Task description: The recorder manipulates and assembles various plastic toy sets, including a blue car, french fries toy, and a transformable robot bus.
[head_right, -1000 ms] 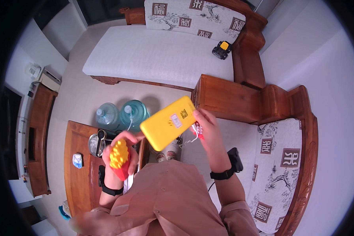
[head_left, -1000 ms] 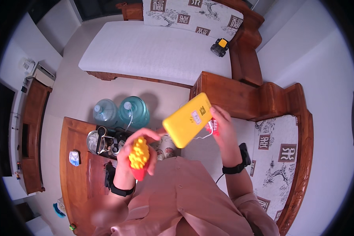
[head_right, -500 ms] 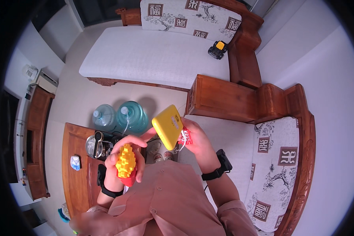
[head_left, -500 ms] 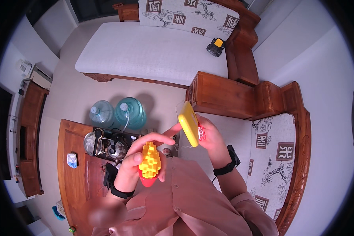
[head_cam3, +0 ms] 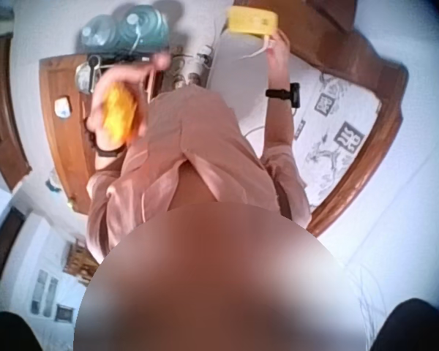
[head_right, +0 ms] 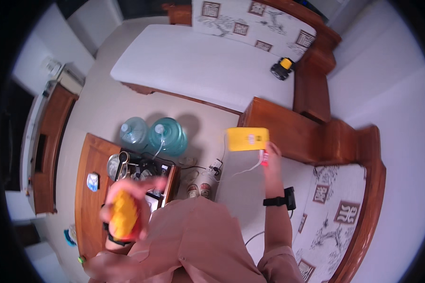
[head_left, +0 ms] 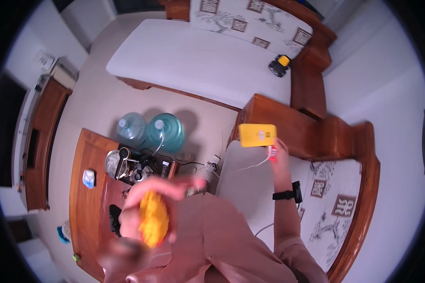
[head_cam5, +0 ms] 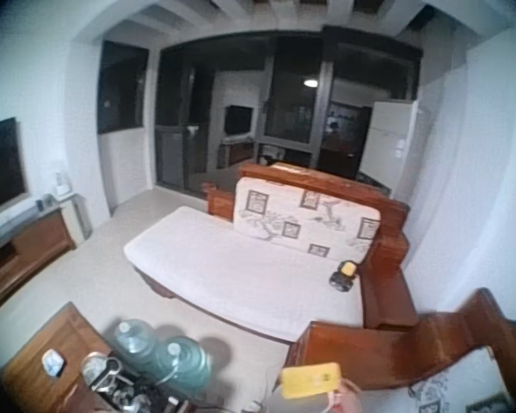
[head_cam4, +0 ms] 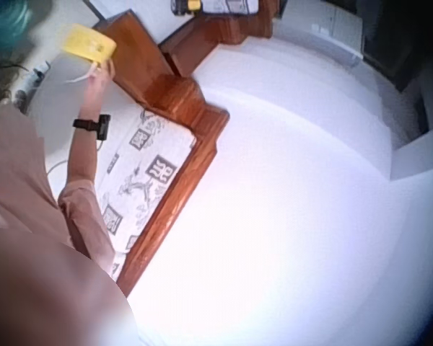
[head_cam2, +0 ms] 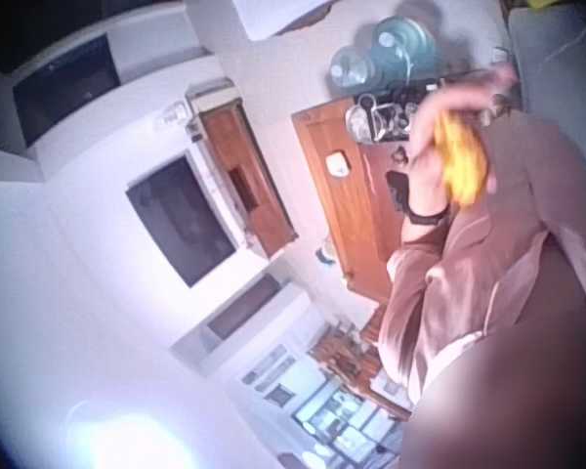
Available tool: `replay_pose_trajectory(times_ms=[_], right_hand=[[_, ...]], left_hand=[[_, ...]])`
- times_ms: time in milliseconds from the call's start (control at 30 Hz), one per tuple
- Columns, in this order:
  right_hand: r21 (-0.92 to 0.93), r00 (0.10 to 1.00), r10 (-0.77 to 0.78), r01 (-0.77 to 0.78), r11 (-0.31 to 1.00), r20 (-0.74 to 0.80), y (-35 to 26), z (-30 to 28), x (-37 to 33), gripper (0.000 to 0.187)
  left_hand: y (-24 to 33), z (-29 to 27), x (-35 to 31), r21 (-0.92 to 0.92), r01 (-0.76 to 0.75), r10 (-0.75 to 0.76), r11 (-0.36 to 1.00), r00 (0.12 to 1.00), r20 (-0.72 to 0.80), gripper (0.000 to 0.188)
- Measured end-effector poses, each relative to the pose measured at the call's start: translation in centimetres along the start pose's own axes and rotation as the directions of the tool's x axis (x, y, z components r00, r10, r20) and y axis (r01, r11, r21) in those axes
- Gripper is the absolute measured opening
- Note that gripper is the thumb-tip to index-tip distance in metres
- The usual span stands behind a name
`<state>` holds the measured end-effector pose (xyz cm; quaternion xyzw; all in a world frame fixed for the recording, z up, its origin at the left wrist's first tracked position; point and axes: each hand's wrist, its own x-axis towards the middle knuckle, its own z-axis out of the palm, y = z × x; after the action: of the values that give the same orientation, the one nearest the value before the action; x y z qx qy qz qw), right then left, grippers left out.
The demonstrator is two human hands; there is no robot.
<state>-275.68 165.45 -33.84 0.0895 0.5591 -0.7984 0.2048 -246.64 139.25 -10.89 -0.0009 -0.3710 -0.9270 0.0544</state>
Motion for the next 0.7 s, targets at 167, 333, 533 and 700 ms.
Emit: replay_pose_trajectory(times_ms=[167, 333, 533, 700], right_hand=[[-0.222, 0.919, -0.159, 0.081, 0.972, -0.361, 7.2, -17.5, 13.1, 0.016], [-0.361, 0.88, -0.014, -0.18, 0.915, -0.475, 12.0, -17.8, 18.2, 0.019], [-0.25, 0.776, 0.118, -0.337, 0.907, -0.619, 13.8, -19.2, 21.2, 0.024], [-0.093, 0.793, 0.171, -0.275, 0.957, -0.585, 12.1, -17.7, 21.5, 0.028]], left_hand=[[-0.3, -0.3, -0.6, -0.145, -0.266, 0.296, 0.953, 0.715, 0.633, 0.06], [0.2, 0.1, -0.5, 0.007, -0.288, 0.248, 0.958, 0.836, 0.49, 0.052], [0.4, -0.7, 3.9, 0.052, -0.165, 0.125, 0.985, 0.885, 0.448, 0.039], [2.2, 0.5, 7.4, 0.08, -0.072, 0.029, 0.994, 0.892, 0.45, 0.03]])
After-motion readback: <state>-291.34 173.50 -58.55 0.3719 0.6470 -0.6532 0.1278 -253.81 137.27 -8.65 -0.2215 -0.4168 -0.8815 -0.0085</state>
